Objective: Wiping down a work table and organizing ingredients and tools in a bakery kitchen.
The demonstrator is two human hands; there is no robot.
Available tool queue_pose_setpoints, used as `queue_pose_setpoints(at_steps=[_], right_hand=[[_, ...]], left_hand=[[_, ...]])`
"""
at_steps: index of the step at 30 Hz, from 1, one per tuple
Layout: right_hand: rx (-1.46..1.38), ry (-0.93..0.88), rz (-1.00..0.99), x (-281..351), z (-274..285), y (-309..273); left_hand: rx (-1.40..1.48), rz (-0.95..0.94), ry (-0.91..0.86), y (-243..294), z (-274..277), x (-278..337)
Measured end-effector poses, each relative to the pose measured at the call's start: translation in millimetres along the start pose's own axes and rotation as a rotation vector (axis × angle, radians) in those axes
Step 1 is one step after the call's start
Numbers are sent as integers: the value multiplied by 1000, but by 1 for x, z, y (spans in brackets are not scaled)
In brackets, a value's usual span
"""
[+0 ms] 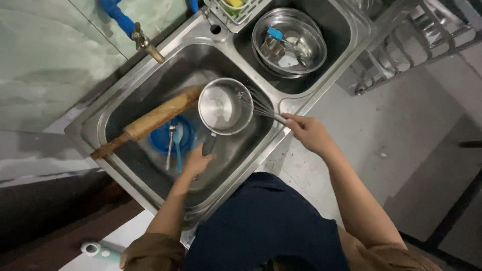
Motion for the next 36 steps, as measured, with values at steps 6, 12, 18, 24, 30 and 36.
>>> queue_pose_setpoints(at_steps=[6, 12, 18, 24, 30, 36], right_hand=[[207, 31, 223, -46, -45, -12], [378, 6, 320, -99, -128, -20], [553, 228, 645, -92, -153, -41], [423, 127, 630, -35, -131, -24], [308, -2, 611, 3, -118, 4], [154, -76, 539, 29, -105, -15]], left_hand=[[489, 109, -67, -27, -37, -18], [652, 81, 22, -2, -32, -25], [500, 61, 282, -24, -52, -65], [119, -89, 154, -136, -47, -90], [-814, 362, 146, -179, -44, -66], [-904, 326, 3, -171, -42, -74]])
Point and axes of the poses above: each hand's wrist, its own x-axis away from the middle knuckle, its own z-axis out of the back of the hand, y = z × x, the point moved 3 cm from there along -x, towards the middle knuckle, and after that the axes turned 7 degrees about -z, right-handed, at the moved point
